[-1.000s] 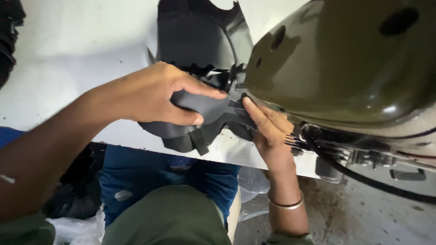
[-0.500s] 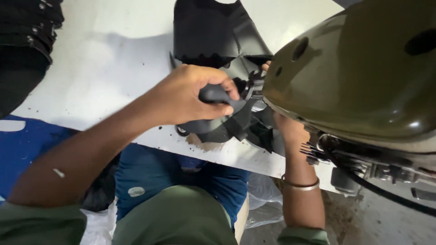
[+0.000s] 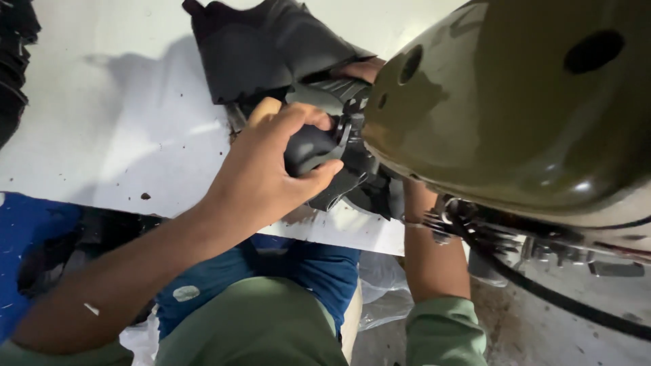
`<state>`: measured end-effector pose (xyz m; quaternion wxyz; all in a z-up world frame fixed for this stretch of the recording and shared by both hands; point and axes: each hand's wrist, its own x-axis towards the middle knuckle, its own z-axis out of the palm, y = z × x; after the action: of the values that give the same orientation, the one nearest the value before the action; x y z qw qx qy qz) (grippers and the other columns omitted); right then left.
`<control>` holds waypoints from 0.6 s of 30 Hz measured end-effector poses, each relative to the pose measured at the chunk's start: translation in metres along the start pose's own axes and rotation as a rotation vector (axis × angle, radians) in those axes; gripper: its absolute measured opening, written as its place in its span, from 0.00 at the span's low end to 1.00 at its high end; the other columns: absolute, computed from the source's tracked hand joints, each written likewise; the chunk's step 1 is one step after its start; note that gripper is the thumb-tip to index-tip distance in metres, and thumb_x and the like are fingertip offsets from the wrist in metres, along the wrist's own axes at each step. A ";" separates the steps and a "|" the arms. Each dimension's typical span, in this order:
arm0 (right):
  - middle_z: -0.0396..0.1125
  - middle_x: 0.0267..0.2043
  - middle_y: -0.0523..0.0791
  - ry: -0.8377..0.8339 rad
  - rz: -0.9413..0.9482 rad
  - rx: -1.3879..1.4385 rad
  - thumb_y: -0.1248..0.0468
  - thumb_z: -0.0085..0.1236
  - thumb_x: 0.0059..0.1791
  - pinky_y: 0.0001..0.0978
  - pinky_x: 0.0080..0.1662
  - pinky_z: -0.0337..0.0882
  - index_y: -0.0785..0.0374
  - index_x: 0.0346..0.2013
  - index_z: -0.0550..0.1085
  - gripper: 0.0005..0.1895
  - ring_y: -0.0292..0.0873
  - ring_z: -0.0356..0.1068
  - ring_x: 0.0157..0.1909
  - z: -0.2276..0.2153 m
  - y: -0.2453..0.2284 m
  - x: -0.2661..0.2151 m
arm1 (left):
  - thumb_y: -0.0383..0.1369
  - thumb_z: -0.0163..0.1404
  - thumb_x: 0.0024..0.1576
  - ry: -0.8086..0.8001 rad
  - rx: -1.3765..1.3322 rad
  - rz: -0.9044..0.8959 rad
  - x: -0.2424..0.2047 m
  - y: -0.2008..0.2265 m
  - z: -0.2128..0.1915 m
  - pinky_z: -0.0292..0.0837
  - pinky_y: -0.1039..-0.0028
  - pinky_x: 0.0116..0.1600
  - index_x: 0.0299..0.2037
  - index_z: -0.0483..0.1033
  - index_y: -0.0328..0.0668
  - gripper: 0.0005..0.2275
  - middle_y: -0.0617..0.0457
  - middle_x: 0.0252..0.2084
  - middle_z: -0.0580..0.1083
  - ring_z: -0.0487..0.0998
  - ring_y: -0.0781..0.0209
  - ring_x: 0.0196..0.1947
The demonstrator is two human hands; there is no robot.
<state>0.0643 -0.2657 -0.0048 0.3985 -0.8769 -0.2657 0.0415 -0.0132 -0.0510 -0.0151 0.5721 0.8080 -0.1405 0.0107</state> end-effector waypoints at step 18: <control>0.62 0.64 0.44 0.763 0.050 0.556 0.54 0.66 0.54 0.38 0.68 0.64 0.64 0.64 0.64 0.30 0.44 0.63 0.66 0.075 -0.012 -0.081 | 0.36 0.59 0.60 -0.235 -0.511 -0.065 0.023 -0.040 -0.020 0.68 0.65 0.69 0.67 0.69 0.46 0.25 0.49 0.67 0.68 0.71 0.57 0.67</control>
<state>-0.0316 -0.2496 -0.0583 0.6863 -0.6956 -0.0579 -0.2045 0.0212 -0.0251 -0.0413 0.7371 0.6374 -0.1779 -0.1369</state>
